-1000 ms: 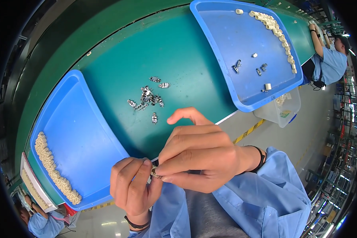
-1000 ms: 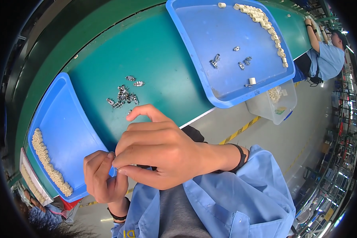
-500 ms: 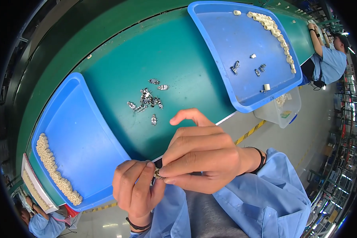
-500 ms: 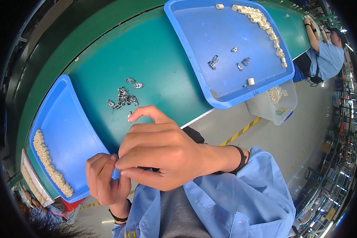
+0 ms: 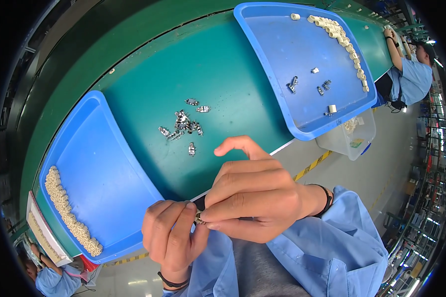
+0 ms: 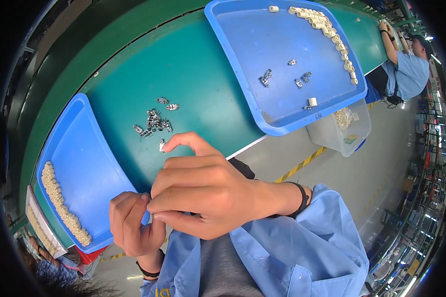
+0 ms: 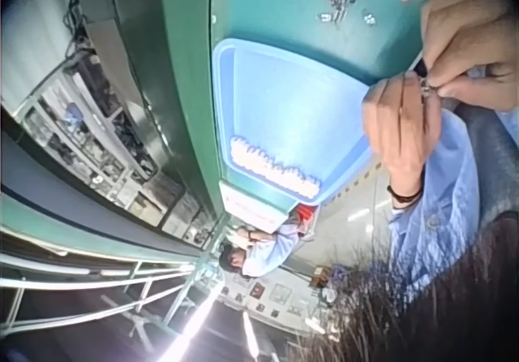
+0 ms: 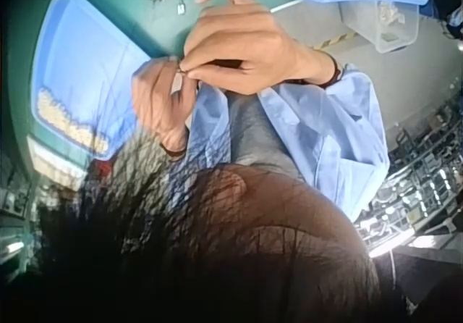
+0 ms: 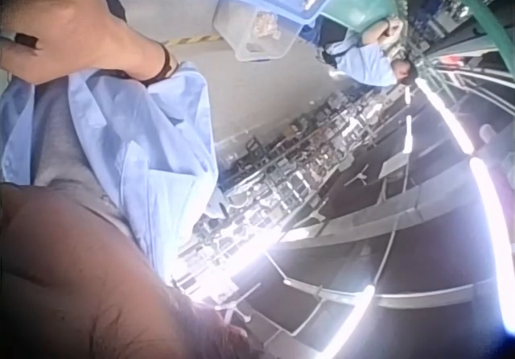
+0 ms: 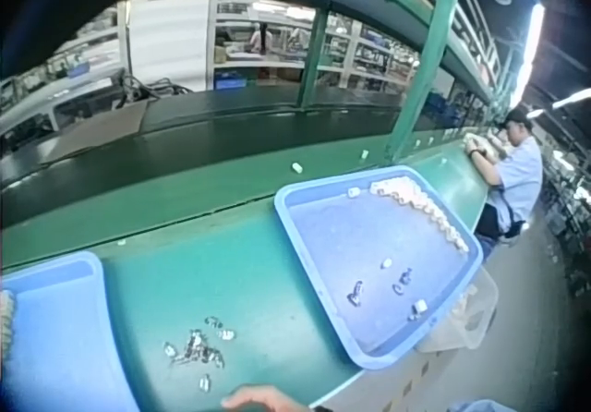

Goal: The person assembles components by hand by picking up a white plastic piece and a metal part, joining them together, and placing the finished assembly into a blue tray.

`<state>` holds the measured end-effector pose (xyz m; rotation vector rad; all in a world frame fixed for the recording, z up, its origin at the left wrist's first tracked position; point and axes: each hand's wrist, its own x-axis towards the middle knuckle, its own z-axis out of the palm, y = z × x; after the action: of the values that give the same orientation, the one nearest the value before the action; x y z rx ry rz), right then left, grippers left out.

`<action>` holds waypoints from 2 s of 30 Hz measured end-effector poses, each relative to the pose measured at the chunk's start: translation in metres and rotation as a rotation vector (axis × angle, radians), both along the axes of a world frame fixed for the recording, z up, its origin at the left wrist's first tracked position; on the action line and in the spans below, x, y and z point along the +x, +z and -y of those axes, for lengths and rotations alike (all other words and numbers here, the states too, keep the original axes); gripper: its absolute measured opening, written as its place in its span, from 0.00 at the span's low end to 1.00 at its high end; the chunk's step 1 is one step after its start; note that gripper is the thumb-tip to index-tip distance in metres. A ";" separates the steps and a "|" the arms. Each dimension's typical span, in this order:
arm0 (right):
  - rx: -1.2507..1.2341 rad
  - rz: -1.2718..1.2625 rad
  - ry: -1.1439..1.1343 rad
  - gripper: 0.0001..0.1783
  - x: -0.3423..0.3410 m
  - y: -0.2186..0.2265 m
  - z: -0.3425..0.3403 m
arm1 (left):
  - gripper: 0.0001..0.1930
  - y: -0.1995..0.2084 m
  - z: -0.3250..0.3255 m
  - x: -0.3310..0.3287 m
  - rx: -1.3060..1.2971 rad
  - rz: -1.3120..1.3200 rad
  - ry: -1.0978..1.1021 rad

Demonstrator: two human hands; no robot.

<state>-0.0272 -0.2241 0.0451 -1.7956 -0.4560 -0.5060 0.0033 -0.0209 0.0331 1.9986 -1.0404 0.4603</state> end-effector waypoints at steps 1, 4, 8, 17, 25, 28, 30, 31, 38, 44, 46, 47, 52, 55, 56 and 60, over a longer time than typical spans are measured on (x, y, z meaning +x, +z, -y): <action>-0.008 0.008 -0.007 0.06 0.000 0.000 -0.001 | 0.15 0.000 0.000 0.000 0.003 0.002 -0.003; -0.024 0.024 -0.021 0.07 0.001 -0.001 -0.002 | 0.15 0.000 0.000 0.000 0.009 0.008 -0.009; -0.166 0.091 -0.022 0.10 0.002 -0.005 -0.003 | 0.15 -0.002 0.002 0.000 0.008 0.014 0.015; -0.333 -0.068 -0.189 0.21 0.025 -0.047 0.028 | 0.14 0.010 -0.006 0.042 0.039 -0.253 0.128; -0.557 -0.102 -0.360 0.19 0.038 -0.079 0.035 | 0.09 0.032 0.048 0.206 0.229 -0.237 0.047; -0.552 -0.096 -0.396 0.18 0.042 -0.078 0.033 | 0.10 0.014 0.086 0.270 0.280 -0.412 0.029; -0.557 -0.093 -0.456 0.16 0.043 -0.077 0.032 | 0.11 0.000 0.114 0.304 0.342 -0.344 0.060; -0.557 -0.083 -0.467 0.16 0.044 -0.078 0.032 | 0.11 -0.009 0.126 0.320 0.340 -0.331 0.055; -0.535 -0.124 -0.420 0.11 0.039 -0.087 0.040 | 0.12 -0.058 0.186 0.364 0.396 -0.382 0.127; -0.512 -0.090 -0.378 0.12 0.043 -0.086 0.038 | 0.31 -0.056 0.166 0.358 0.459 -0.364 0.172; -0.491 -0.079 -0.405 0.13 0.047 -0.082 0.033 | 0.41 -0.049 0.152 0.348 0.303 -0.181 0.147; -0.498 -0.072 -0.398 0.13 0.047 -0.084 0.035 | 0.41 -0.039 0.146 0.334 0.251 -0.198 0.117; -0.487 -0.073 -0.374 0.10 0.045 -0.078 0.040 | 0.26 0.059 0.022 0.276 0.195 -0.210 0.090; -0.457 -0.078 -0.364 0.09 0.045 -0.079 0.038 | 0.14 0.073 -0.101 0.240 0.160 -0.299 0.276; -0.428 -0.078 -0.342 0.08 0.045 -0.077 0.035 | 0.12 0.074 -0.153 0.222 0.239 -0.304 0.444; -0.359 -0.115 -0.333 0.08 0.044 -0.077 0.034 | 0.08 0.023 -0.236 0.154 0.551 -0.179 0.761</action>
<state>0.0166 -0.2582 -0.0323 -2.2524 -0.1726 -0.5720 0.1571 0.2150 0.0557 2.8602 -0.2611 0.3916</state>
